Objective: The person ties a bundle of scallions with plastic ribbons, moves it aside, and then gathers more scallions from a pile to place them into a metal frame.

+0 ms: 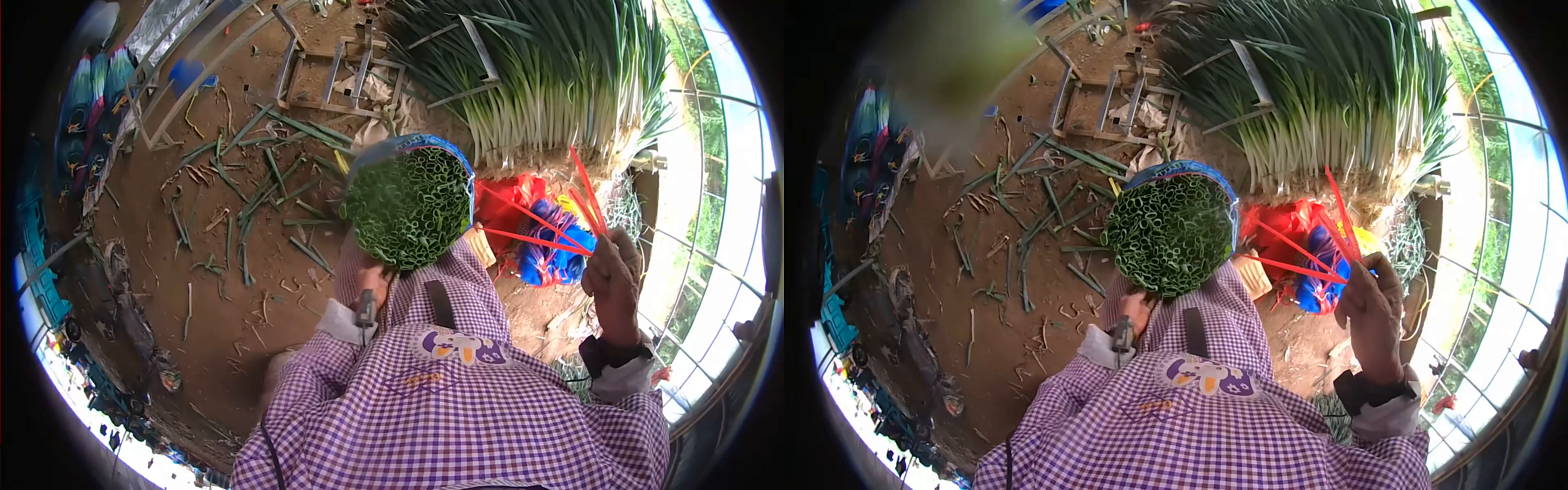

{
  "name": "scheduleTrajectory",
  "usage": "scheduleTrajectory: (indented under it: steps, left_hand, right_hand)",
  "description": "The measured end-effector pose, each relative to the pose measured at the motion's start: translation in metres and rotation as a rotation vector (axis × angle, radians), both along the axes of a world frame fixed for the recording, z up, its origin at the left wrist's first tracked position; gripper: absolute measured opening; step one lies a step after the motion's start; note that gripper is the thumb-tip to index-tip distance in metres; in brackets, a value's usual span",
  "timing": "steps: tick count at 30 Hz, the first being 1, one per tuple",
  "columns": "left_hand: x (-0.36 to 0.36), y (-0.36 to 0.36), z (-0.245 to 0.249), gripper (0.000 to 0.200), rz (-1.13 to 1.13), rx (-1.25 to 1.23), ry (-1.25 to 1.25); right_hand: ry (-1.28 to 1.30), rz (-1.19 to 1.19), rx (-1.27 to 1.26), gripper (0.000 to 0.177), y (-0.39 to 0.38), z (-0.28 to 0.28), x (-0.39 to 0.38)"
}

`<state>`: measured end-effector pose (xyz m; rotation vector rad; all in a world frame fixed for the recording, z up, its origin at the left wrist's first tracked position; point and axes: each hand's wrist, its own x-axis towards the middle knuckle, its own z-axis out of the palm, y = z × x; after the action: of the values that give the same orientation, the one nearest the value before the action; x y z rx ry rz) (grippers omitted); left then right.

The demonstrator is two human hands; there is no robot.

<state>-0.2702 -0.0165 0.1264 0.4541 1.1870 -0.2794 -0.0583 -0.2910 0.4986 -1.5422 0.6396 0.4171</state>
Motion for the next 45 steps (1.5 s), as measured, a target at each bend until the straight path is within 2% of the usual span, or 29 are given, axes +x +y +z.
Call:
scheduleTrajectory:
  steps: [1, 6, 8, 10, 12, 14, 15, 18, 24, 27, 29, 31, 35, 36, 38, 39, 40, 42, 45]
  left_hand:
    - [0.002, -0.01, -0.001, 0.046, -0.048, 0.038, 0.124]
    - [-0.001, -0.033, -0.031, 0.04, -0.343, 0.104, 0.355]
    - [-0.003, -0.045, -0.042, 0.039, -0.236, 0.136, 0.284]
    - [-0.007, -0.06, -0.054, 0.04, 0.1, 0.172, 0.051]
    - [-0.023, -0.073, -0.061, 0.036, 0.25, 0.212, -0.388]
    - [0.005, -0.067, -0.045, 0.033, 0.195, 0.202, -0.184]
    - [0.01, -0.063, -0.046, 0.025, 0.252, 0.123, -0.302]
    - [0.022, -0.052, -0.036, 0.015, 0.269, -0.048, -0.353]
    - [0.046, -0.045, -0.003, 0.014, 0.369, -0.076, -0.268]
    - [0.025, -0.04, -0.024, 0.019, 0.472, -0.105, -0.146]
    - [0.017, -0.037, -0.017, 0.021, 0.281, 0.028, -0.051]
    - [0.026, -0.041, 0.021, 0.026, 0.261, 0.105, 0.129]
    - [0.039, -0.037, 0.06, 0.021, 0.214, -0.017, 0.158]
    - [0.042, -0.035, 0.064, 0.02, 0.121, 0.035, 0.097]
    - [0.039, -0.029, 0.075, 0.019, -0.063, 0.144, -0.02]
    - [0.033, -0.018, 0.062, 0.012, -0.169, 0.153, -0.115]
    - [0.031, -0.003, 0.067, 0.012, -0.271, 0.174, -0.105]
    - [0.029, 0.03, 0.074, 0.014, -0.473, 0.215, -0.091]
    - [0.01, 0.065, 0.014, 0.02, -0.414, 0.635, -0.085]
  right_hand:
    - [-0.006, 0.004, 0.001, 0.012, 0.005, 0.0, 0.0]
    - [-0.012, 0.056, -0.047, 0.013, 0.011, 0.002, -0.005]
    - [-0.009, 0.047, -0.071, 0.013, 0.011, 0.001, -0.009]
    - [-0.014, 0.079, -0.064, 0.012, 0.006, -0.003, -0.016]
    - [-0.008, 0.074, -0.057, 0.012, -0.001, -0.007, -0.025]
    - [0.002, 0.053, -0.054, 0.013, -0.005, -0.01, -0.027]
    - [0.003, 0.041, -0.049, 0.013, -0.005, -0.012, -0.027]
    - [0.018, 0.041, -0.024, 0.013, -0.004, -0.018, -0.025]
    - [0.026, 0.077, 0.05, 0.015, 0.0, -0.029, -0.021]
    - [0.04, 0.094, 0.068, 0.016, -0.008, -0.03, -0.029]
    - [0.035, 0.106, 0.095, 0.016, -0.012, -0.033, -0.036]
    - [0.041, 0.143, 0.098, 0.016, -0.013, -0.028, -0.045]
    - [0.049, 0.227, -0.003, 0.014, -0.01, -0.019, -0.063]
    - [0.036, 0.264, -0.036, 0.014, -0.011, -0.016, -0.062]
    - [-0.016, 0.14, -0.102, 0.015, -0.017, -0.003, -0.054]
    - [-0.025, 0.078, -0.09, 0.012, -0.026, 0.008, -0.044]
    - [-0.037, -0.001, 0.02, 0.01, -0.035, 0.014, -0.039]
    - [-0.056, -0.041, 0.074, 0.009, -0.059, 0.003, -0.035]
    - [-0.05, -0.068, 0.089, 0.008, -0.065, -0.002, -0.035]
